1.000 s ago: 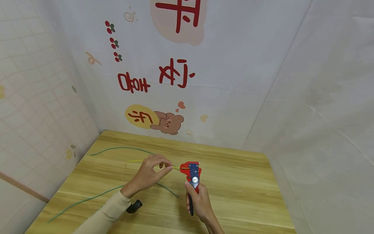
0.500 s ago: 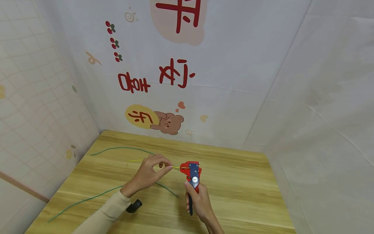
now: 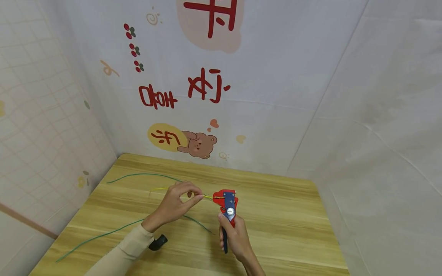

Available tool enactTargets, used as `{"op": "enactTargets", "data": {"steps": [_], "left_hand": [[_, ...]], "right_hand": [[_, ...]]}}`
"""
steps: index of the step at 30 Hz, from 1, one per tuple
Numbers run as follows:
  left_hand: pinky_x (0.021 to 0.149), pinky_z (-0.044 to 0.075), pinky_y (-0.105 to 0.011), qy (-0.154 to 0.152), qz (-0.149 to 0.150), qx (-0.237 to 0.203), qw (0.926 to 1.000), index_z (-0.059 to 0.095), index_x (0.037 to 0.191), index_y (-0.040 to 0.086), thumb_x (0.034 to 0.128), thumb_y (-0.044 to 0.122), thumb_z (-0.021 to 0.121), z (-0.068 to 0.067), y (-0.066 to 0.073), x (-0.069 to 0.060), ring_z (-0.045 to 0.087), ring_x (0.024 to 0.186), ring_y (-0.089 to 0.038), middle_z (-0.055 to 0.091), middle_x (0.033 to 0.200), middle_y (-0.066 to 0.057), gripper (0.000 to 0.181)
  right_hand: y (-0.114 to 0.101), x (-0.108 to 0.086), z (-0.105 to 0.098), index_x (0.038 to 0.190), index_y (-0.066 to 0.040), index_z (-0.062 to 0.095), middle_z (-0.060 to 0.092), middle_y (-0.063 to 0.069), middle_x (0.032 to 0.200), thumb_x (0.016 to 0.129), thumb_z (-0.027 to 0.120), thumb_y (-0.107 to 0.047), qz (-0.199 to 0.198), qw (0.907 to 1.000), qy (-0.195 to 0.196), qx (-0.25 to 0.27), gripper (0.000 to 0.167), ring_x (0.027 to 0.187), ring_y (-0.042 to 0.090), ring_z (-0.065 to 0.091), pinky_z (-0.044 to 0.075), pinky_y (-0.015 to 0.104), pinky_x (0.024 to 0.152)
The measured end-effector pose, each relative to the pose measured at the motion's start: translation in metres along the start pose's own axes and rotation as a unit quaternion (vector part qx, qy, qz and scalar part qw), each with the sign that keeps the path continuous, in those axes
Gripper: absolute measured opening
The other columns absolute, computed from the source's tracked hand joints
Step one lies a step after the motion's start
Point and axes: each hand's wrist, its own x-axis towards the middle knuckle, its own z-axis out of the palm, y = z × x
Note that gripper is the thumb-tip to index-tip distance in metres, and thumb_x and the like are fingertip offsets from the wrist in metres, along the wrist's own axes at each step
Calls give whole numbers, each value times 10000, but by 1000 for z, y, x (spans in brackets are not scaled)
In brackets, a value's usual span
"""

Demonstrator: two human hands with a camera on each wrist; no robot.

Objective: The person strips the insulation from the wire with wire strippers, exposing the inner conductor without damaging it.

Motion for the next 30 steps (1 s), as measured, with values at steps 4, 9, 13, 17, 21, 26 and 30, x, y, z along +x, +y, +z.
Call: {"op": "enactTargets", "data": {"steps": [4,9,13,17,21,26,30], "left_hand": [[820,408,-291,-38,-30,12,10000,835,1037,218,1040,208,844,-1,0,0,645,820,-198,798,953,104,14],[823,410,-299,-8,-29,57,10000,836,1032,217,1046,218,839,-1,-1,0,636,810,-182,795,946,104,14],[820,412,-295,41,-16,81,10000,834,1030,238,1008,151,869,0,-1,0,625,801,-167,793,938,108,97],[800,403,-281,176,90,183,9996,836,1015,213,986,114,881,0,-3,-1,616,779,-168,783,910,103,113],[783,375,-271,279,117,229,9993,836,999,182,967,84,891,-1,-6,-2,609,765,-167,773,889,91,116],[797,364,-279,164,-73,217,9996,845,1002,179,984,123,888,-3,-5,-3,612,790,-146,771,901,101,73],[794,365,-289,147,-83,188,9997,843,999,192,985,132,889,-3,-5,-4,642,784,-215,767,898,103,77]], "right_hand": [[0,0,0,956,-29,589,594,1,645,1197,563,-331,6,10000,5,3,387,460,117,606,554,305,446],[0,0,-1,949,-32,586,591,-2,644,1197,559,-322,-3,10000,-3,19,383,457,114,604,552,305,441],[0,-1,-1,947,-31,584,594,-5,649,1198,558,-324,34,10000,-9,20,387,461,117,605,552,306,442],[0,-2,-4,946,-7,569,589,-4,646,1202,548,-342,112,9999,67,52,422,462,124,600,561,344,438],[-1,-3,-8,953,92,529,574,-2,637,1202,548,-343,97,9996,209,137,502,451,127,588,553,345,427],[-1,-4,-10,993,184,491,576,2,629,1197,562,-334,41,9995,247,173,561,446,123,592,553,343,423],[0,-4,-11,985,171,497,581,5,625,1201,556,-312,42,9995,255,192,532,445,124,594,556,360,420]]}}
